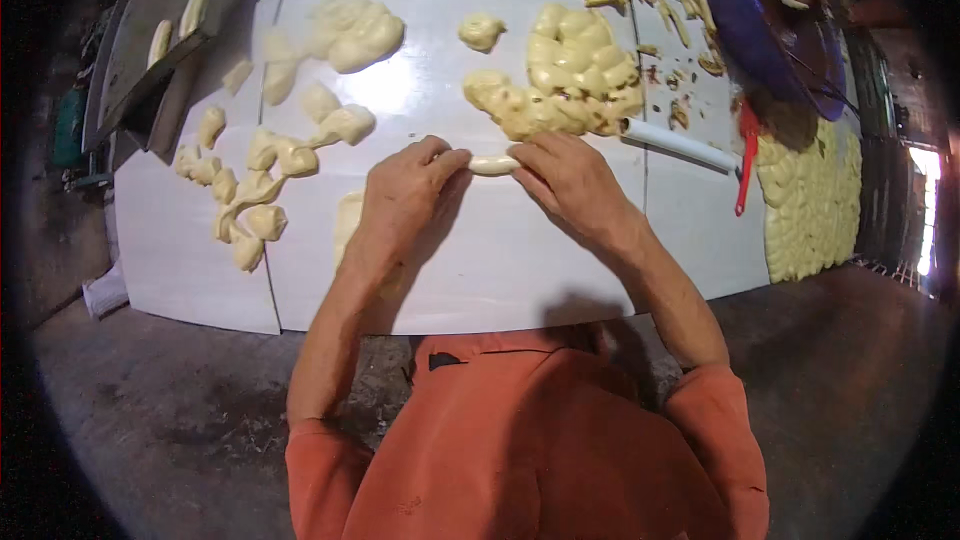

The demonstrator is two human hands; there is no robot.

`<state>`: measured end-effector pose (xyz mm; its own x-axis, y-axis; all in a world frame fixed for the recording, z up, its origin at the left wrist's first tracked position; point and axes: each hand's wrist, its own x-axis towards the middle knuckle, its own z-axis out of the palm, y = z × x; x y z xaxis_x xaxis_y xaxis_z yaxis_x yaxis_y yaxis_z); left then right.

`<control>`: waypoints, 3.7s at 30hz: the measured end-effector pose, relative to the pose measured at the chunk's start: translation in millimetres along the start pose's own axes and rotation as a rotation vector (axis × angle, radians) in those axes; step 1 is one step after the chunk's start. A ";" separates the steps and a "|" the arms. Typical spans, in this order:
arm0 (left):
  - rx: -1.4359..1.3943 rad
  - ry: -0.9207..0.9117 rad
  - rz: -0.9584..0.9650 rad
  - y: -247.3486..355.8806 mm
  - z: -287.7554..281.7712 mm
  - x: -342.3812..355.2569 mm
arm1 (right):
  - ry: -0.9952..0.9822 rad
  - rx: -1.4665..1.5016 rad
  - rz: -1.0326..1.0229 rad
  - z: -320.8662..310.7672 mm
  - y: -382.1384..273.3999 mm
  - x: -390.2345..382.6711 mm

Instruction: The person prepares bread dough by pulling pieces from a large mass, rolling them flat with a tube, applying a brown spread, adding banana pieces, and rolling them into cylinders. The person then places the dough cylinders onto a metal tray.

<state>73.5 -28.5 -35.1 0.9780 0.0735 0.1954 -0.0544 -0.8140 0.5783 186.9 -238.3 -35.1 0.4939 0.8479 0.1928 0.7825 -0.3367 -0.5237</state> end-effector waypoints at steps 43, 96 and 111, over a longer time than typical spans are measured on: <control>0.001 -0.092 0.157 91.9 86.0 -3.6 | 0.112 -0.172 0.138 -42.9 38.5 -151.7; -0.121 -0.129 -0.111 92.7 28.0 -26.2 | 0.451 -0.157 0.458 -127.2 168.2 -51.2; -0.166 0.046 -0.371 90.3 3.8 -63.1 | 0.284 -0.360 0.484 -134.1 255.2 9.8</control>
<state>7.6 -108.8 1.8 0.9275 0.3734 -0.0173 0.2647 -0.6233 0.7358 442.3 -370.9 -55.6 0.8632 0.4428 0.2425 0.5012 -0.8094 -0.3062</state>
